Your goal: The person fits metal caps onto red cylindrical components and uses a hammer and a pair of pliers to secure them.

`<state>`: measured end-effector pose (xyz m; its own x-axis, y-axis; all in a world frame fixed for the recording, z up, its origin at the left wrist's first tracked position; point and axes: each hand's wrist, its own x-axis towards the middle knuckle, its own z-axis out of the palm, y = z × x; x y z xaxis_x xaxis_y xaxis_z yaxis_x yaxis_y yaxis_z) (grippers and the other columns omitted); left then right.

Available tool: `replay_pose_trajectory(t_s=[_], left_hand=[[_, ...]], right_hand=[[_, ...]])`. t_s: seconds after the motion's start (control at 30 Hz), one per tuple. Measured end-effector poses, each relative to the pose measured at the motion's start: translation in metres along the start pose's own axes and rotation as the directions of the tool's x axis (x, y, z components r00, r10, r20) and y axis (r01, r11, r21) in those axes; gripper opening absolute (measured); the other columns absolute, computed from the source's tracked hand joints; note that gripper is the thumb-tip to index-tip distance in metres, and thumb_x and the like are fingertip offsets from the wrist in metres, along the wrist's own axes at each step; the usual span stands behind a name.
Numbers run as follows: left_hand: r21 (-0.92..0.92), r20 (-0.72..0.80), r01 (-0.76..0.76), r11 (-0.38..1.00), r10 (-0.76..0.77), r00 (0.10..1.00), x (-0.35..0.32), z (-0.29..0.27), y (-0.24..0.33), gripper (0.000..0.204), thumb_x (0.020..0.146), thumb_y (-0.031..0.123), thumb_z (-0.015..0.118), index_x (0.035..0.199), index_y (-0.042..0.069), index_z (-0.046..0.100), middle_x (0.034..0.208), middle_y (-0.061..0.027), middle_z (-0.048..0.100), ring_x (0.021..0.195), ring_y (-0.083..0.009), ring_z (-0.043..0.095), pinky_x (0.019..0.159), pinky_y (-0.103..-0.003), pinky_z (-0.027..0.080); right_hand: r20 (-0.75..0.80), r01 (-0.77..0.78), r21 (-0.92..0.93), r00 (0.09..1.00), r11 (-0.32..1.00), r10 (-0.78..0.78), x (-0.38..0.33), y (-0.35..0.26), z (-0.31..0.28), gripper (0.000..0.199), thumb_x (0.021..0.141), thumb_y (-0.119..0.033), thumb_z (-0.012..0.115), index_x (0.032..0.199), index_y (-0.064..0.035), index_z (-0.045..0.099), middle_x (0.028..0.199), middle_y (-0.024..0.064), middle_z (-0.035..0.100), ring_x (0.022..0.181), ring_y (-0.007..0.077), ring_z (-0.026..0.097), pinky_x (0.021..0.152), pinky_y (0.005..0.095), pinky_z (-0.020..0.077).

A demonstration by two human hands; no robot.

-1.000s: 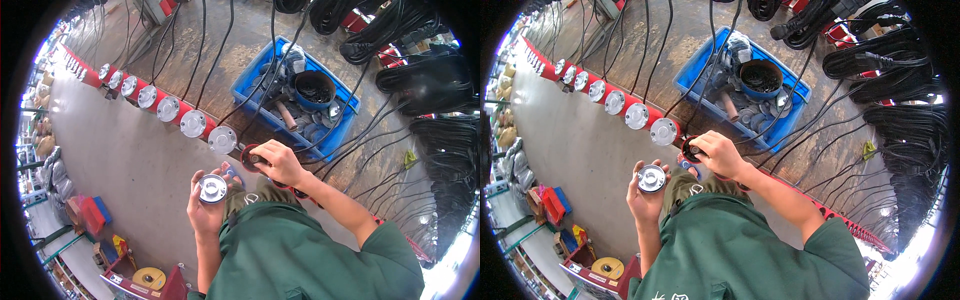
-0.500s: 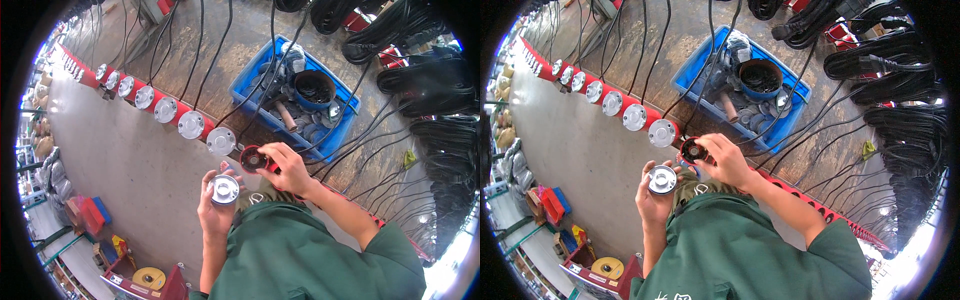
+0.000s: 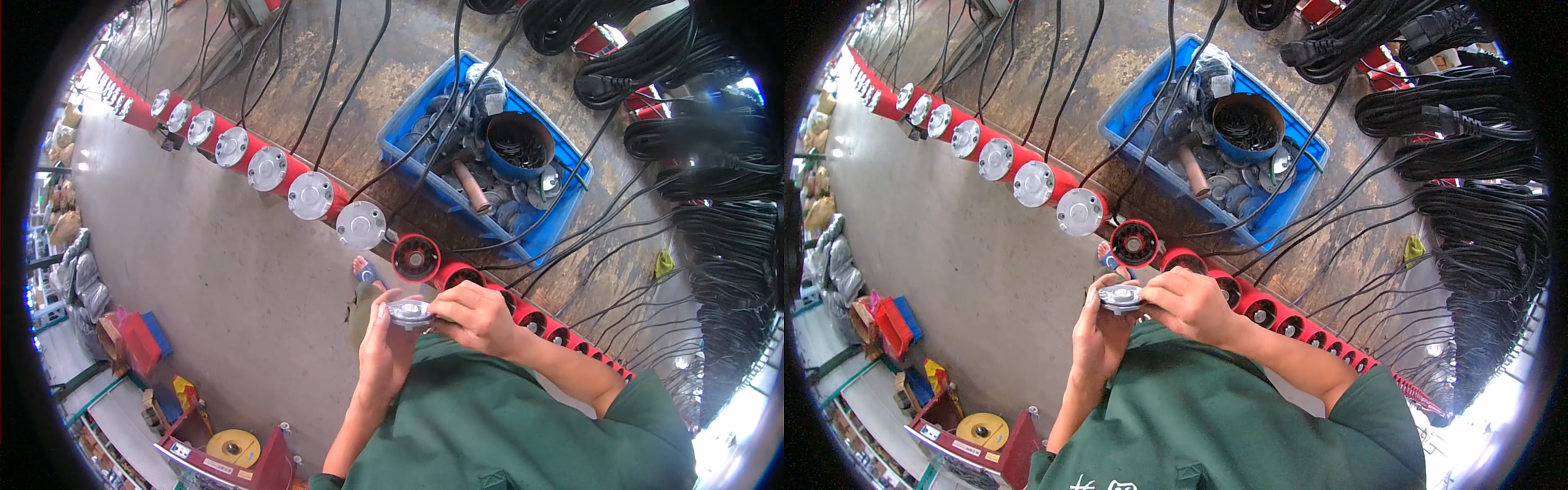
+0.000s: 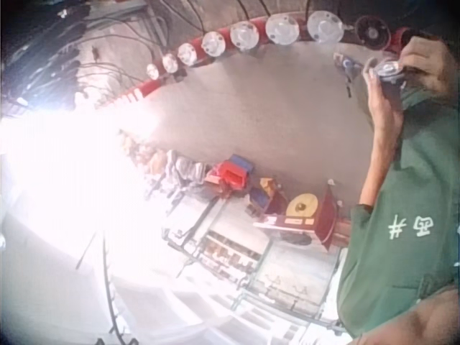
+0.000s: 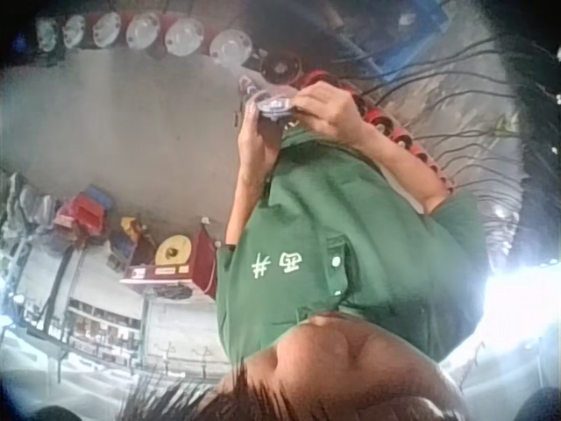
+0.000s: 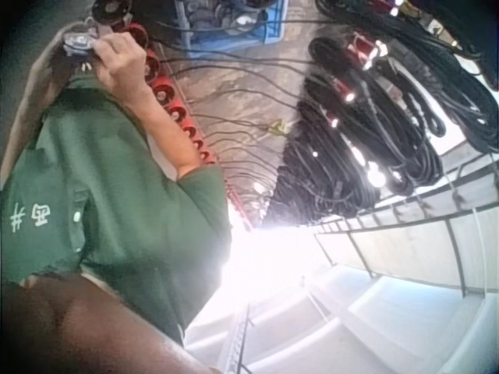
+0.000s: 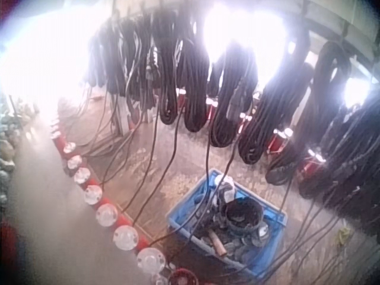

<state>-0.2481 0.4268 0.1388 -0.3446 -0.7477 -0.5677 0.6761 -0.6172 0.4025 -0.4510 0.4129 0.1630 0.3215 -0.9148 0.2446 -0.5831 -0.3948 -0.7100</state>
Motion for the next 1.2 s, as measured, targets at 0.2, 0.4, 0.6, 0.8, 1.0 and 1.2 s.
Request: replay_pose_trajectory(t_s=[0.2, 0.4, 0.6, 0.8, 1.0, 1.2], left_hand=[[0.178, -0.028, 0.119, 0.977, -0.116, 0.993, 0.0, 0.001, 0.004, 0.045, 0.115, 0.04, 0.039, 0.142, 0.004, 0.05, 0.122, -0.0167, 0.069, 0.11, -0.027, 0.069, 0.096, -0.045, 0.056], [0.877, 0.075, -0.253, 0.409, 0.403, 0.912, 0.029, 0.001, 0.011, 0.061, 0.094, 0.011, 0.077, 0.145, -0.002, 0.046, 0.127, -0.0153, 0.068, 0.114, -0.0249, 0.068, 0.102, -0.04, 0.053], [0.851, 0.356, -0.493, 0.178, 0.495, 0.793, 0.062, 0.006, 0.013, 0.095, 0.073, 0.011, 0.093, 0.153, 0.002, 0.041, 0.148, -0.0198, 0.057, 0.139, -0.0322, 0.056, 0.119, -0.044, 0.043], [0.854, 0.394, -0.508, 0.107, 0.506, 0.768, 0.07, 0.001, 0.007, 0.098, 0.073, 0.012, 0.094, 0.154, 0.003, 0.038, 0.152, -0.0211, 0.057, 0.14, -0.0333, 0.058, 0.117, -0.044, 0.047], [0.855, 0.357, -0.502, 0.133, 0.551, 0.754, 0.069, -0.001, 0.0, 0.098, 0.072, 0.008, 0.094, 0.153, 0.003, 0.039, 0.151, -0.0206, 0.059, 0.137, -0.0324, 0.06, 0.116, -0.043, 0.048], [0.833, 0.368, -0.532, 0.151, 0.567, 0.737, 0.074, 0.0, -0.003, 0.094, 0.072, 0.007, 0.092, 0.151, 0.003, 0.043, 0.151, -0.0207, 0.059, 0.139, -0.0313, 0.06, 0.116, -0.043, 0.048]], right_hand=[[0.093, -0.408, 0.253, 0.913, 0.877, 0.398, 0.012, -0.001, -0.023, 0.025, 0.087, -0.008, 0.083, 0.109, -0.0011, 0.077, 0.093, 0.0111, 0.077, 0.08, 0.0191, 0.074, 0.073, 0.0321, 0.0583], [0.243, -0.686, 0.458, 0.708, 0.565, 0.663, 0.038, 0.04, -0.034, 0.028, 0.092, -0.014, 0.081, 0.113, 0.005, 0.076, 0.096, 0.0099, 0.08, 0.086, 0.0117, 0.074, 0.08, 0.0288, 0.0595], [0.327, -0.708, 0.309, 0.706, 0.635, 0.628, 0.057, 0.052, -0.018, 0.036, 0.089, -0.02, 0.082, 0.114, 0.0046, 0.076, 0.093, 0.0134, 0.08, 0.083, 0.0138, 0.075, 0.08, 0.0308, 0.0607], [0.353, -0.677, 0.245, 0.729, 0.694, 0.587, 0.064, 0.056, -0.023, 0.034, 0.089, -0.02, 0.083, 0.112, 0.003, 0.077, 0.093, 0.0135, 0.08, 0.082, 0.0145, 0.076, 0.079, 0.0311, 0.0611], [0.349, -0.644, 0.31, 0.761, 0.699, 0.546, 0.063, 0.054, -0.022, 0.029, 0.091, -0.017, 0.08, 0.11, 0.003, 0.077, 0.093, 0.0128, 0.08, 0.082, 0.0145, 0.075, 0.079, 0.0319, 0.0608], [0.256, -0.57, 0.313, 0.821, 0.759, 0.511, 0.057, 0.061, -0.026, 0.026, 0.092, -0.012, 0.077, 0.113, 0.0041, 0.076, 0.102, 0.0147, 0.08, 0.09, 0.0157, 0.076, 0.083, 0.0315, 0.0606]])
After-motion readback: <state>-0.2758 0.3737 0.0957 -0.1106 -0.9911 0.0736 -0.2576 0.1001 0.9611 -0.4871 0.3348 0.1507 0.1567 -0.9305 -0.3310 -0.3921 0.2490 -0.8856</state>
